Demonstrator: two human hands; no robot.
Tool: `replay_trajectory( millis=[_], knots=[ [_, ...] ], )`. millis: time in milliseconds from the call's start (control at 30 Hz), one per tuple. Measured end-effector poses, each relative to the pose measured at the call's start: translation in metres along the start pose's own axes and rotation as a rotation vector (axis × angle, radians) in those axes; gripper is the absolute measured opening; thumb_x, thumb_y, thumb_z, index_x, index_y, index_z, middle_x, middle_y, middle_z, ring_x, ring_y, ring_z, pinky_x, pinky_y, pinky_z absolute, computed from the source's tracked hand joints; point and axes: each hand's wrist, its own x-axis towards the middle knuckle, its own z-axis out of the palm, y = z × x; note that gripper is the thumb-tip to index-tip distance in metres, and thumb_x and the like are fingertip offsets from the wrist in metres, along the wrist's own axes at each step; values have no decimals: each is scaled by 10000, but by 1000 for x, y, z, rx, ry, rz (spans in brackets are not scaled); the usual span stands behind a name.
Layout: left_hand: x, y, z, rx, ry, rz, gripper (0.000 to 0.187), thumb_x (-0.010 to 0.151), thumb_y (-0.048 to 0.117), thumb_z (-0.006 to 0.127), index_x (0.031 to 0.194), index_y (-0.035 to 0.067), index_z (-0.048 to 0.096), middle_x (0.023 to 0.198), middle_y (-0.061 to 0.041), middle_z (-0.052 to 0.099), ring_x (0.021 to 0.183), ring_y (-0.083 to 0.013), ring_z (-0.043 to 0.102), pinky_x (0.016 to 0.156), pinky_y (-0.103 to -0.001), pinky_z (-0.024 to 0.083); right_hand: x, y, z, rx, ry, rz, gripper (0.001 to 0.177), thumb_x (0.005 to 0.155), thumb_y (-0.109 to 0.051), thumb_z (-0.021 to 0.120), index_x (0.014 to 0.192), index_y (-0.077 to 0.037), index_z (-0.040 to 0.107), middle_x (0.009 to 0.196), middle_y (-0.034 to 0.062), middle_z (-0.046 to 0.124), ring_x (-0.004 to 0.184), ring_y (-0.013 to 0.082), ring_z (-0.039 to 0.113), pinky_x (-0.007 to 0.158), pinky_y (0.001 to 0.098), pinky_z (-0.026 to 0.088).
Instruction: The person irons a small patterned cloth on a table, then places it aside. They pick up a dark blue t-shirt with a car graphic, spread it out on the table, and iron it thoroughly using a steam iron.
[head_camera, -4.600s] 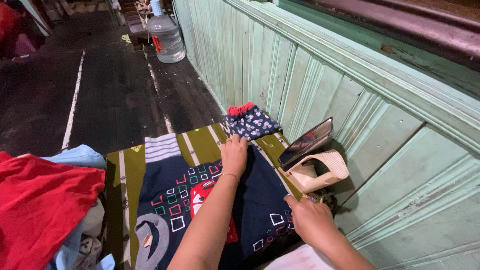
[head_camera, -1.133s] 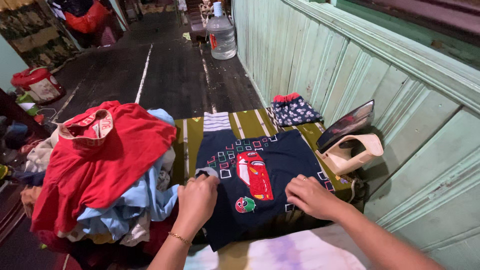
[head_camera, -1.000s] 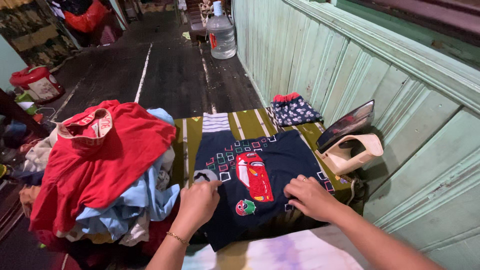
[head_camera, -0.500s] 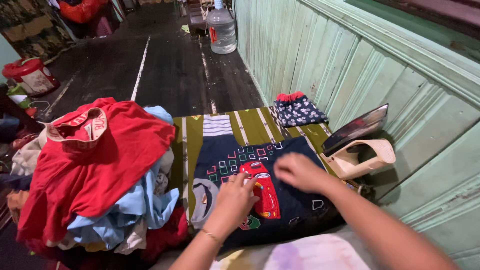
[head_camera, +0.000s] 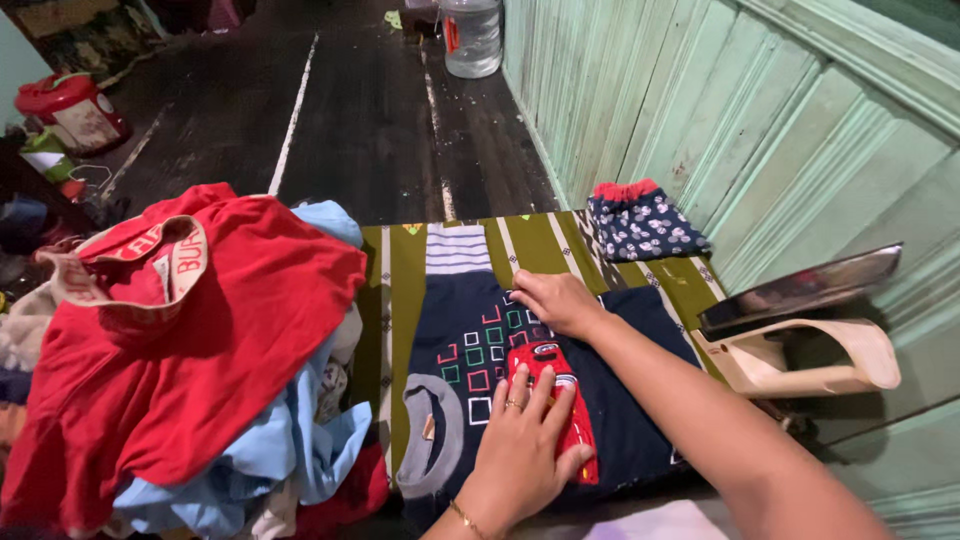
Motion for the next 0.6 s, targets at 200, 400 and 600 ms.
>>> replay_trajectory(
  millis=[200, 400, 600],
  knots=[
    [-1, -6, 6, -18, 49, 58, 772, 881, 531, 692, 1470, 57, 535, 1548, -285, 412, 1426, -534, 323, 1136, -609, 232, 23, 8, -5, -20, -90, 0, 230, 985, -357, 620, 963, -128, 607, 801, 103, 703, 785, 356, 687, 619, 483, 500],
    [4, -8, 8, 20, 58, 51, 738, 876, 529, 712, 1453, 96, 561, 1515, -256, 440, 1388, -513, 363, 1102, -607, 265, 22, 13, -5, 9, -92, 45, 322, 906, -401, 700, 857, -91, 629, 805, 110, 704, 769, 336, 696, 646, 465, 518],
    [44, 1, -5, 4, -253, -200, 625, 982, 488, 609, 1491, 134, 537, 1380, -147, 541, 1328, -413, 474, 1099, -614, 320, 4, 84, -43, 158, -352, 310, 288, 821, -232, 706, 1080, -115, 752, 982, 85, 775, 910, 240, 756, 825, 363, 573]
  ],
)
